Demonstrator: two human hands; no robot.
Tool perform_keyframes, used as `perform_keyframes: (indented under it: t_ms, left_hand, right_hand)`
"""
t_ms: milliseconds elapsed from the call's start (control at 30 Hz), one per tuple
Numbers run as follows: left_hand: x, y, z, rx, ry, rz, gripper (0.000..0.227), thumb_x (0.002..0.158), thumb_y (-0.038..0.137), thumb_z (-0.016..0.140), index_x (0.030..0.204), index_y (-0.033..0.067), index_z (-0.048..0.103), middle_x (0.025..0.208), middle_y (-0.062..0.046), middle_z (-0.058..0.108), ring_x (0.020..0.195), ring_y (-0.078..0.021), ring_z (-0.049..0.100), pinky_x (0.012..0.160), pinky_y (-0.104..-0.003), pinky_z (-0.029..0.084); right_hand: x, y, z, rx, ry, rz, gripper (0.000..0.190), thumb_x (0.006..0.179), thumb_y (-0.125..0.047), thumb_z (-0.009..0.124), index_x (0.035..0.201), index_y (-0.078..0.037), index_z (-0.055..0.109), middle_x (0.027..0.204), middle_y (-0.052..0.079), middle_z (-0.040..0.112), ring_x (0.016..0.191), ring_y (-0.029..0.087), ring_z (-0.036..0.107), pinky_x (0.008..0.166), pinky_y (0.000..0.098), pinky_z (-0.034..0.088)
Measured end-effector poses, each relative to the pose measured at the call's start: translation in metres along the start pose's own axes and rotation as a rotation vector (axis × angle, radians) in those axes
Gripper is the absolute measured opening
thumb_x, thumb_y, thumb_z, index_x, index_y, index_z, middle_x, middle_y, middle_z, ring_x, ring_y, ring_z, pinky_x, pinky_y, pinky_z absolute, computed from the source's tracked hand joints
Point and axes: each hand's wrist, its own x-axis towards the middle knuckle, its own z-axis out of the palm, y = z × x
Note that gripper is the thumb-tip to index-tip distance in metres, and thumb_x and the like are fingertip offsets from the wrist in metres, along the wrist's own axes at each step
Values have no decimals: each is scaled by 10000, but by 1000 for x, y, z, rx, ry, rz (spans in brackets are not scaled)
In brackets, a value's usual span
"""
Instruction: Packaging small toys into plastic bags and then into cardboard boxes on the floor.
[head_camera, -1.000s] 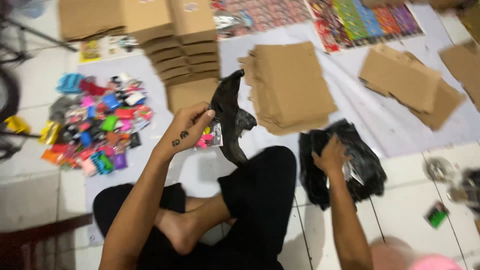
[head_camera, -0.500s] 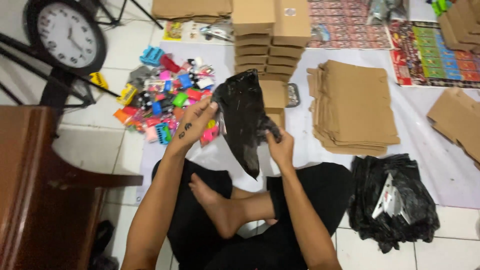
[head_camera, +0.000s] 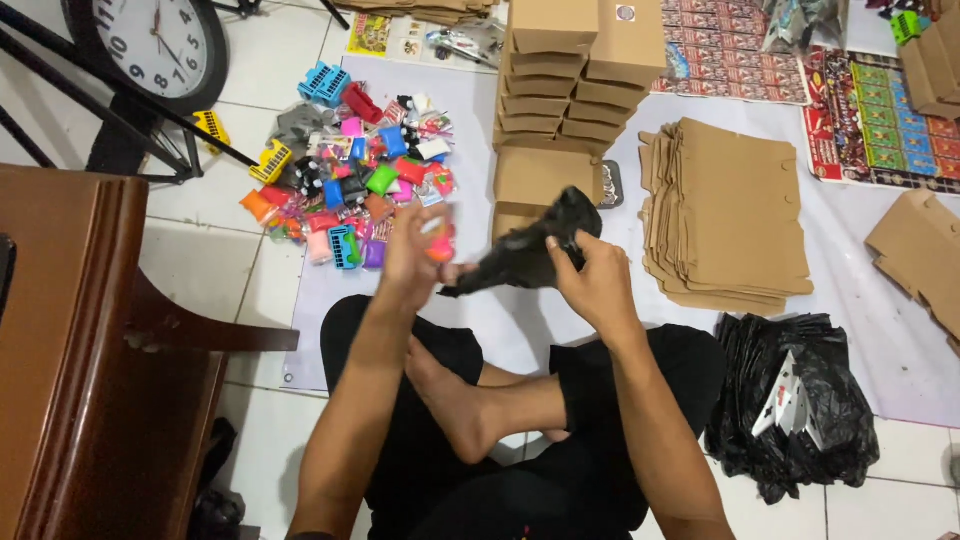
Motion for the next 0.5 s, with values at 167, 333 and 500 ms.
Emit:
perform_keyframes:
  t_ms: [167,333,500]
  left_hand:
    - [-7,-8,25,48,-136,15,620,909,311,614,1447,55,440,1099,-144,533,955,-279,596,736,-513,616]
    - [-47,13,67,-122,-347,352,481,881,42,707,1302,30,476,883,-194,639,580,-270,673,556,-453,626]
    - [-45,-22,89,-395,-527,534,166,885,-5,698,1049,-6,669,962,-252,685,916,-357,719,820,-485,612]
  right_hand:
    - [1,-9,-16,-90,-153,-39,178,915,-132,685,784,-37,610,470,143,587,410,275,578,447,366,416]
    - [-2,-8,-26,-180,-235,-63,110,882,-104,679,898,-14,618,487,145,624,445,352,624,476,420,465]
    - [-8,-28,-42,181,-305,-68,87,848,-3,677,933,-13,661,495,90,606,467,201,544,500,323,458]
